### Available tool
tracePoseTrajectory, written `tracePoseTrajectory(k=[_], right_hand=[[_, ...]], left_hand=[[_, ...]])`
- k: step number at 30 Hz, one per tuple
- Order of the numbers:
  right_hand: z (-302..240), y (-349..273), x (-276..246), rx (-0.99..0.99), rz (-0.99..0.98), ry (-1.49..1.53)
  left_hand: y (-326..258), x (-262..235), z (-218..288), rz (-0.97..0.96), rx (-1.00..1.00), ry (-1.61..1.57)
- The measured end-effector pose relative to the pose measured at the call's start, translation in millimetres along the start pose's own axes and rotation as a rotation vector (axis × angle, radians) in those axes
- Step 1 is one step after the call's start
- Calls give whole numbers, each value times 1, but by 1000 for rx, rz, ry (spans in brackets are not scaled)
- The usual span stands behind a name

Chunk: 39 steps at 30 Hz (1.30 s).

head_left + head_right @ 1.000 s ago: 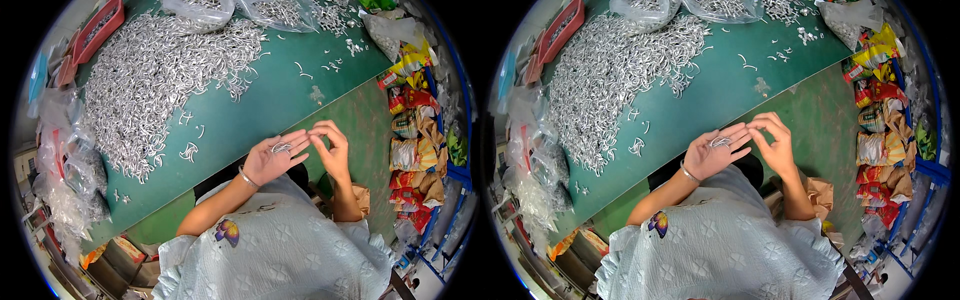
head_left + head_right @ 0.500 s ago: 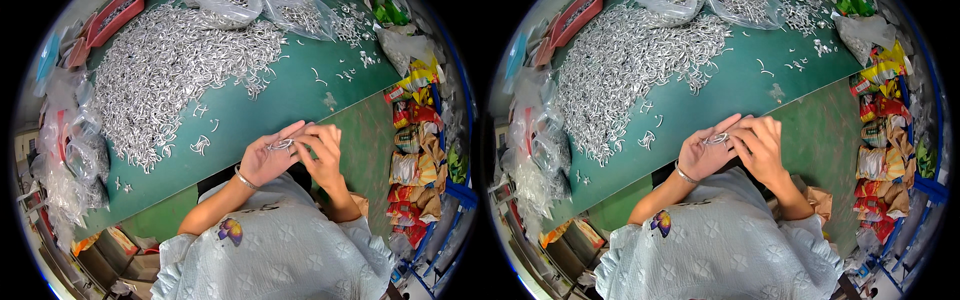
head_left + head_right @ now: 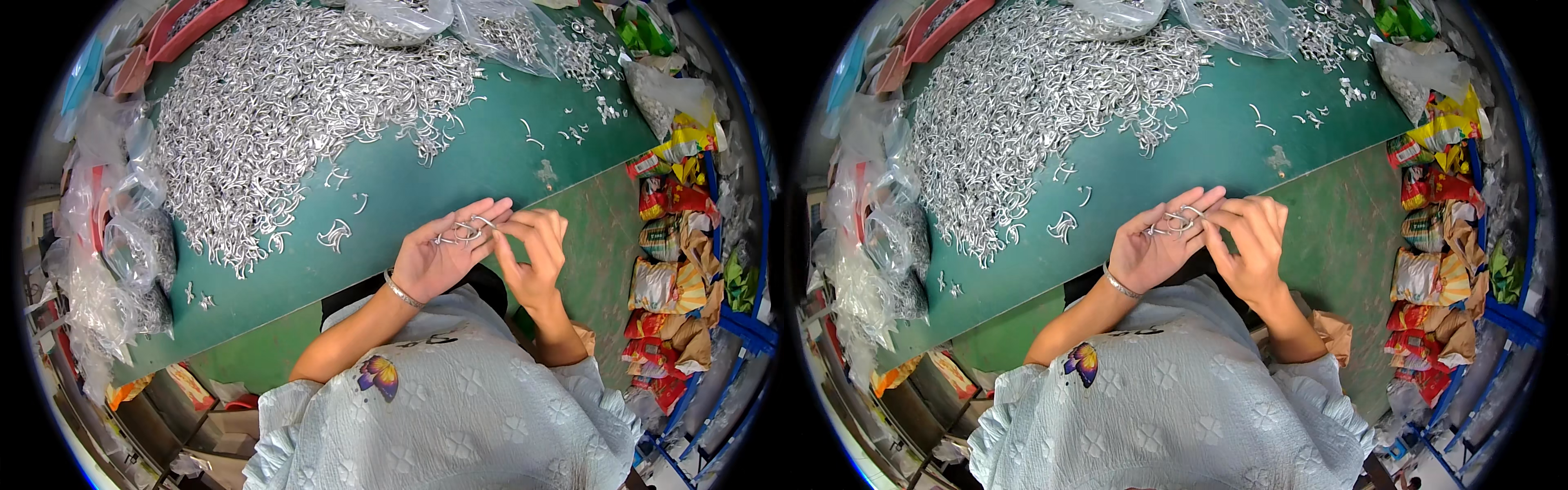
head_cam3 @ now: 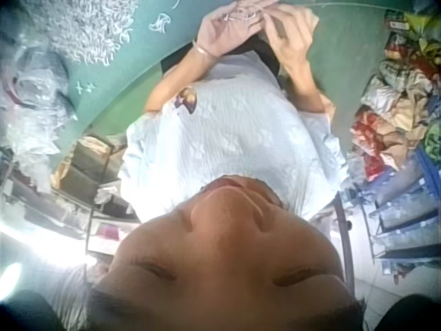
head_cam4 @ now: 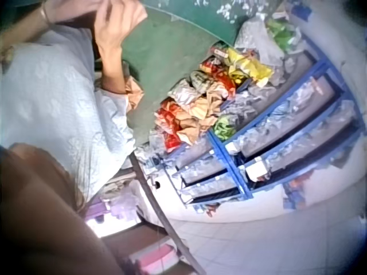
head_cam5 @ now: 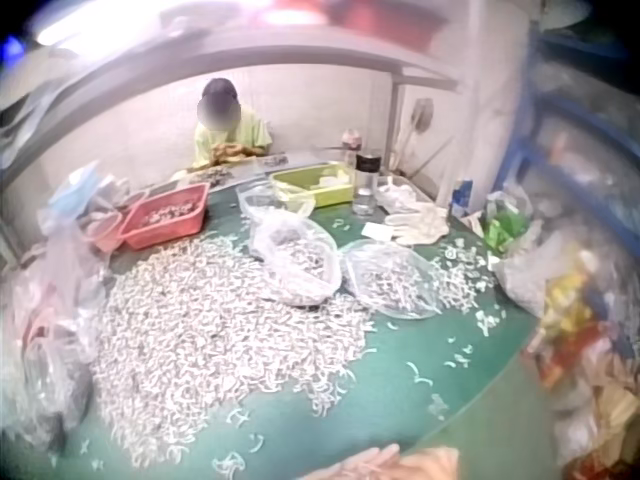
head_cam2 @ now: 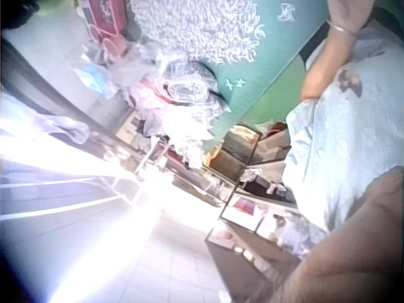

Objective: The person sorts small curved metal parts on a green table by hand, gathering them into piles and placing them into containers.

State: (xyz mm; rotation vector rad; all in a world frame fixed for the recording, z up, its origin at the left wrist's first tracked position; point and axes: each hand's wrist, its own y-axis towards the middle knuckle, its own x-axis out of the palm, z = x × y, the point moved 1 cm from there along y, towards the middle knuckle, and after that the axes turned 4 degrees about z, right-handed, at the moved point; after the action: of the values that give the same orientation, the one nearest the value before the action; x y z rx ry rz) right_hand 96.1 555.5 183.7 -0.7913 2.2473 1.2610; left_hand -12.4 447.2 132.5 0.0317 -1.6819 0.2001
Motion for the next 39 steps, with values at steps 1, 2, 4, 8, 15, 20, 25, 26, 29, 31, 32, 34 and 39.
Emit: tracePoseTrajectory(k=[1,2,4,8,15,20,25,26,29,31,32,34,39], right_hand=[[0,0,0,41,-3,49],[-1,0,0,83,-6,98],[1,0,1,197,-2,209],[19,1,6,391,86,311],[101,23,23,119,60,-378],[71,23,31,132,-86,-395],[12,26,67,56,-462,116],[3,24,78,32,-487,158],[-25,31,107,-39,-501,236],[-36,36,119,-52,-482,247],[-36,37,126,-91,-434,233],[-33,32,132,-118,-475,186],[-39,18,132,-149,-541,214]], left_hand=[[0,0,0,1,3,0],[-1,0,1,2,7,1],[-1,0,2,15,4,5],[-6,-2,3,282,42,176],[-41,-10,20,314,-19,221],[-91,-1,41,538,204,457],[-145,-4,48,685,587,426],[-152,-5,48,722,682,464],[-161,-7,55,776,868,536],[-153,5,63,814,941,492],[-148,10,66,872,947,477],[-149,11,72,800,896,517],[-171,-18,86,447,683,333]])
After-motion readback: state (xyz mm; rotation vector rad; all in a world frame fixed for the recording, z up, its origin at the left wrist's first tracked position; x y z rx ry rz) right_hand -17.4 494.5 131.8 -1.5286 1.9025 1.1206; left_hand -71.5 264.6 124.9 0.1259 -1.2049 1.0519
